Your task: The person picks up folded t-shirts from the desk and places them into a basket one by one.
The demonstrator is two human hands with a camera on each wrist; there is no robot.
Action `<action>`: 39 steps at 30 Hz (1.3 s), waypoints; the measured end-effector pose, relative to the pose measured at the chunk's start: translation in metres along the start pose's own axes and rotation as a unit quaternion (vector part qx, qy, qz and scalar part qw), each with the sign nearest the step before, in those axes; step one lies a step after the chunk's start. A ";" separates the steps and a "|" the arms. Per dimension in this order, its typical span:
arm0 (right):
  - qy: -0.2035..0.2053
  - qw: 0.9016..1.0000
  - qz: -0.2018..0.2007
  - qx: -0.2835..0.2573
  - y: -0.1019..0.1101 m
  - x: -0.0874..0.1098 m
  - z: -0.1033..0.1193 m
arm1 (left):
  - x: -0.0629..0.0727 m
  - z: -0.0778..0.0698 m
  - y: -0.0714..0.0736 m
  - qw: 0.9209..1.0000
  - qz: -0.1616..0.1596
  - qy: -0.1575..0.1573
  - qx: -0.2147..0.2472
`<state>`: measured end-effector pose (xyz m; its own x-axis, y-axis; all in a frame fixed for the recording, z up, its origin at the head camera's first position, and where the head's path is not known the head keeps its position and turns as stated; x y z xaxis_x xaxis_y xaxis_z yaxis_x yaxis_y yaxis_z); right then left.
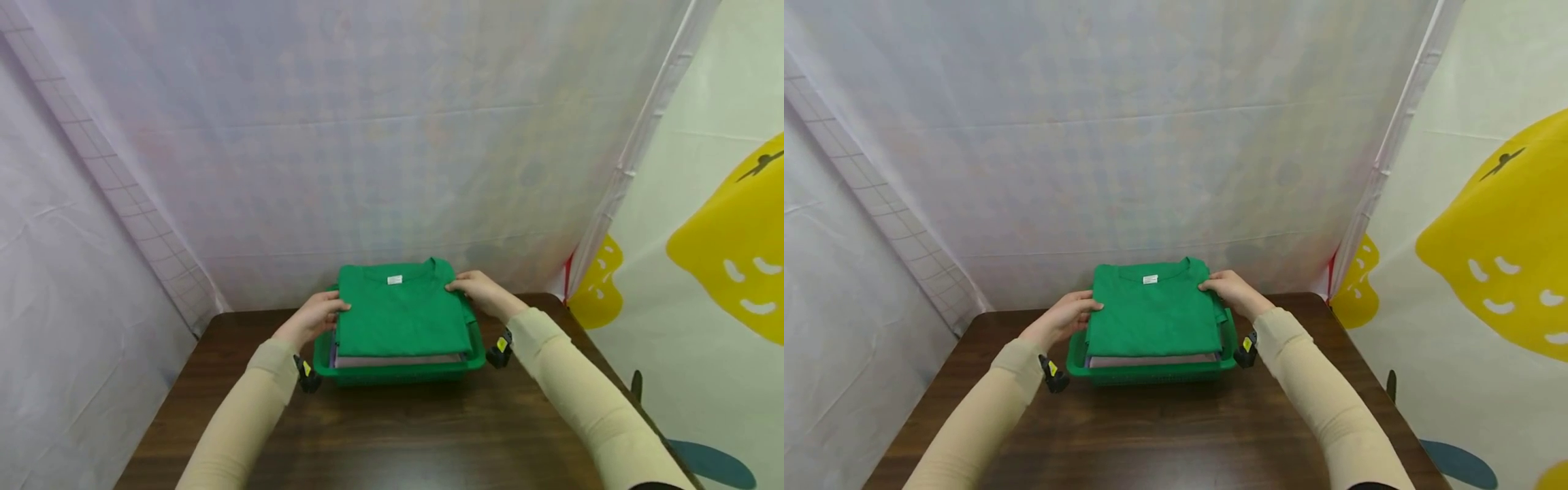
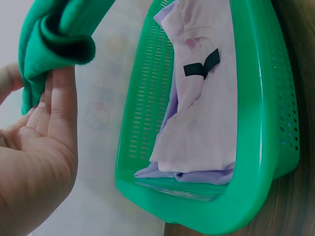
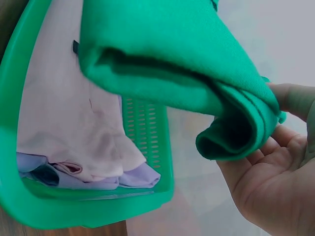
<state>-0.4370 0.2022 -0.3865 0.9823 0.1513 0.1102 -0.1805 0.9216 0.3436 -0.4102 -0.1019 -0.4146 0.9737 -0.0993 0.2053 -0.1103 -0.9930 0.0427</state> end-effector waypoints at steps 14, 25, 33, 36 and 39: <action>-0.032 0.999 -0.011 0.010 -0.006 -0.009 -0.008 | -0.013 0.008 0.006 1.000 -0.019 0.013 -0.019; -0.038 0.998 -0.011 0.038 -0.014 -0.019 -0.019 | -0.019 0.017 0.008 0.998 -0.036 0.031 -0.047; -0.056 0.997 -0.018 0.044 -0.021 -0.025 -0.030 | -0.025 0.026 0.004 0.997 -0.027 0.029 -0.064; -0.057 0.997 -0.019 0.045 -0.022 -0.026 -0.034 | -0.027 0.030 0.003 0.996 -0.030 0.030 -0.073; -0.057 0.997 -0.020 0.048 -0.022 -0.028 -0.037 | -0.028 0.032 0.002 0.996 -0.032 0.028 -0.081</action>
<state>-0.4589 0.1909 -0.4320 0.9777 0.0685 0.1988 -0.1509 0.8870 0.4365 -0.4307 -0.1034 -0.4517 0.9674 -0.0270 0.2517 -0.0827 -0.9735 0.2134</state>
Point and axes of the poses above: each hand's wrist, its own x-axis away from the middle knuckle, its own y-axis out of the back of the hand, z = x × y, the point moved 9 cm from there along -x, towards the middle knuckle, and after that the axes turned 12 degrees about -z, right-handed, at the moved point
